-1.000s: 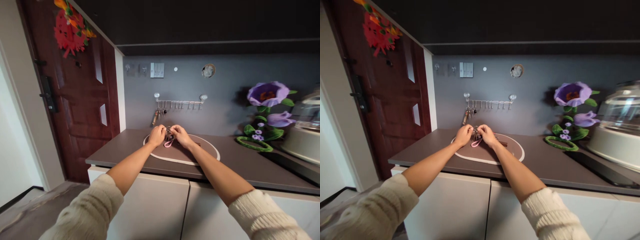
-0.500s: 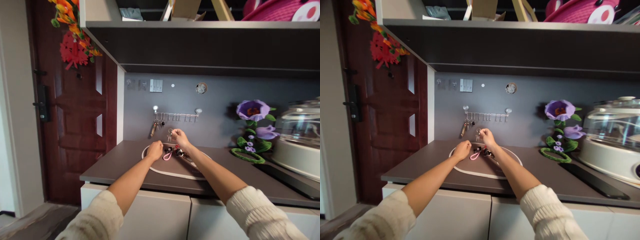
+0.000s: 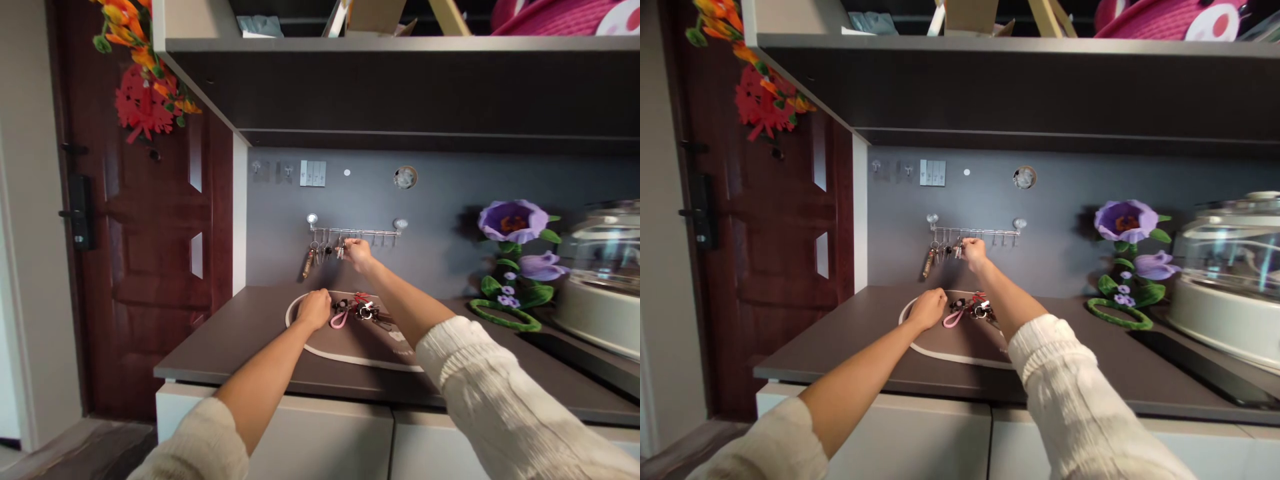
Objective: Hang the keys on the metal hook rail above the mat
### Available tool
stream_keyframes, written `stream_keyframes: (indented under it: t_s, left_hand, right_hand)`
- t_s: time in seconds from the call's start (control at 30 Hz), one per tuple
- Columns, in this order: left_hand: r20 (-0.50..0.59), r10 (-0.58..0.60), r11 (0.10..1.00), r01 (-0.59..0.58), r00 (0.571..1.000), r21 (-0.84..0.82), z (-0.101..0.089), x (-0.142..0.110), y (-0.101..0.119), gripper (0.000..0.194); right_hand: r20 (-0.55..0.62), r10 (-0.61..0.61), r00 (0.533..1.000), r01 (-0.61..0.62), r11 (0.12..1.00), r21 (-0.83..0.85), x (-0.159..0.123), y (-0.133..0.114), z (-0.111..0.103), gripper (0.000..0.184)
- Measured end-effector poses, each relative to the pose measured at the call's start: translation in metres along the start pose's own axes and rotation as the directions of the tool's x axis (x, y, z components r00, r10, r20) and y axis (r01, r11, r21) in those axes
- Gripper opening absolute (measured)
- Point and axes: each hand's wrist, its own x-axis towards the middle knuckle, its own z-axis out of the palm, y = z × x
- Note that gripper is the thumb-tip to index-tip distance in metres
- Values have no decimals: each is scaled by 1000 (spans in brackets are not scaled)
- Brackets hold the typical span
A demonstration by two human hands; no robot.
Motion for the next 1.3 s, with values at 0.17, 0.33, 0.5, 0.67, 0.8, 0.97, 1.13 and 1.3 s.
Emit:
stream_keyframes:
  t_s: [0.17,0.33,0.5,0.67,0.8,0.97,1.13,1.3]
  left_hand:
    - [18,-24,1000,24,1000,7,-1,0,1,29]
    - [15,-17,1000,17,1000,-2,-1,1,2,28]
    - [22,-29,999,29,999,-14,-2,1,2,29]
    - [17,-23,1000,23,1000,-19,-1,1,1,28]
    - [21,-24,1000,25,999,-19,-2,1,1,28]
    - [33,-39,999,40,999,-32,-3,0,3,29]
    - [8,-13,999,13,1000,-45,0,2,0,27]
    - [-13,7,998,-7,1000,-55,4,3,-3,25]
  right_hand:
    - [-77,47,996,-45,999,19,17,6,8,12]
    - [-126,73,989,-66,996,56,24,14,10,13]
    - [-164,102,981,-91,993,74,25,20,9,12]
    - [-174,116,978,-104,992,78,23,26,8,12]
    - [-141,111,984,-103,993,59,18,30,7,15]
    - [-136,97,986,-93,995,36,16,31,5,19]
    - [-120,70,990,-69,998,12,17,34,3,19]
    - [-98,38,994,-40,999,-27,18,39,-2,17]
